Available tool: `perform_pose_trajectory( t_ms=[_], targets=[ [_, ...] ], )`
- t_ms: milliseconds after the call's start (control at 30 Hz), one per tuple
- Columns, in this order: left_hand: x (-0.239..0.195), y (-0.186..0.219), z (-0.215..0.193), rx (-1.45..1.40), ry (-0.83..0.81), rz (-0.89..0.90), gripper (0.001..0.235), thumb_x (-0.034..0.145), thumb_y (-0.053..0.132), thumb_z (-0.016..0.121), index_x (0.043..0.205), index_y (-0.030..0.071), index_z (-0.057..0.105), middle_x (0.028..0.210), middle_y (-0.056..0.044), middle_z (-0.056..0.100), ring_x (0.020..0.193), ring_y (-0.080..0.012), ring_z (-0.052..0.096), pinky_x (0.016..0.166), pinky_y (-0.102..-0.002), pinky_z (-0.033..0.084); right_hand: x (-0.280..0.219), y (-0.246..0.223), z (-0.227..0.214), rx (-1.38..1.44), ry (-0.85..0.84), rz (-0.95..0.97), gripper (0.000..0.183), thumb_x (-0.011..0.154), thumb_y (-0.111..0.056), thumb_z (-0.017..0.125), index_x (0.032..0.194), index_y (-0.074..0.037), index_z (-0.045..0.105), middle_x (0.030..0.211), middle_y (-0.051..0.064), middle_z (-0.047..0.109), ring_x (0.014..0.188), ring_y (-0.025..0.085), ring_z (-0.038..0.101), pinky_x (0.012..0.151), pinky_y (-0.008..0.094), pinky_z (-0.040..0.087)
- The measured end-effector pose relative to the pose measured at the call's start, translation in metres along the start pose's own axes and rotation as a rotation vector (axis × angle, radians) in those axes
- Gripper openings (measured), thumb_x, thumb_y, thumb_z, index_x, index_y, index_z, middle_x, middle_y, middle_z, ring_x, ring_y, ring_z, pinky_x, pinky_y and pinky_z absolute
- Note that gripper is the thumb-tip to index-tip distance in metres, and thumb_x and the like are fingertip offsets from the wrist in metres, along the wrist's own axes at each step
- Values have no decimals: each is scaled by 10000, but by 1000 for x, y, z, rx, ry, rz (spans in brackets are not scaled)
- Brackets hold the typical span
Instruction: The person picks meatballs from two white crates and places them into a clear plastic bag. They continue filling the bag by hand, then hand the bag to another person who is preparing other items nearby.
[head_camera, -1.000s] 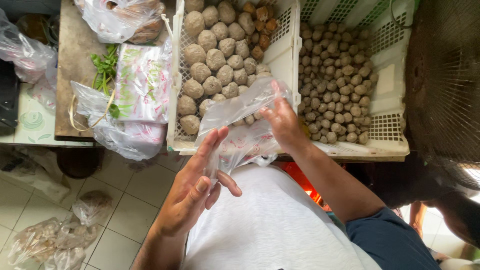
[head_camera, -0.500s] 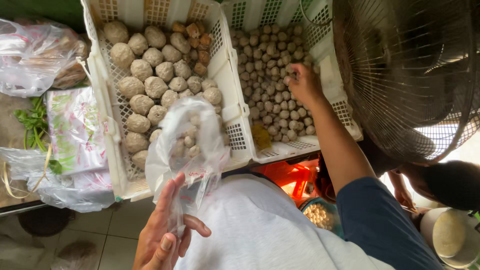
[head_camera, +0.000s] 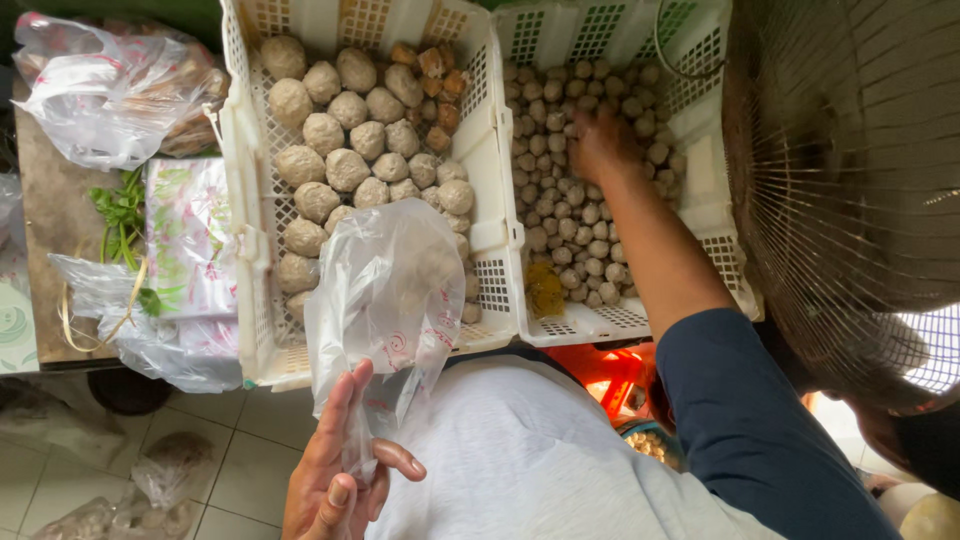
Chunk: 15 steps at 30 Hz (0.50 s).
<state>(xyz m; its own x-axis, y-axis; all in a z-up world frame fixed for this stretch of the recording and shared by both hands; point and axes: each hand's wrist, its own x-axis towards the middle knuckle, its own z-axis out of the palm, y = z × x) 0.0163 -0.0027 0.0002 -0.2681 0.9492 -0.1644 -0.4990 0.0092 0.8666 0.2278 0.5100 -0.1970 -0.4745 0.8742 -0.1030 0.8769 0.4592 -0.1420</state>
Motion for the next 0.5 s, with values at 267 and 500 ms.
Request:
perform_pose_trajectory(
  t_ms=[267,500],
  targets=[
    [5,11,2,28,4,12,959,951,498,640,1628,9,169,1729,-236,183,861,-302,754,433,-234,386,-3,38,11,1114,-136,276,323,992,-227,687,1284,-131,585,1186,122,644,1074,290,670,772,454,480],
    [15,13,-4,5,-53,7,939,966,474,635,1638,7,174,1737,-236,189,881,-304,743,456,-233,392,-74,32,-51,2241,-284,328,391,931,-402,566,1183,-107,618,1160,114,681,1042,290,688,820,445,637]
  ],
)
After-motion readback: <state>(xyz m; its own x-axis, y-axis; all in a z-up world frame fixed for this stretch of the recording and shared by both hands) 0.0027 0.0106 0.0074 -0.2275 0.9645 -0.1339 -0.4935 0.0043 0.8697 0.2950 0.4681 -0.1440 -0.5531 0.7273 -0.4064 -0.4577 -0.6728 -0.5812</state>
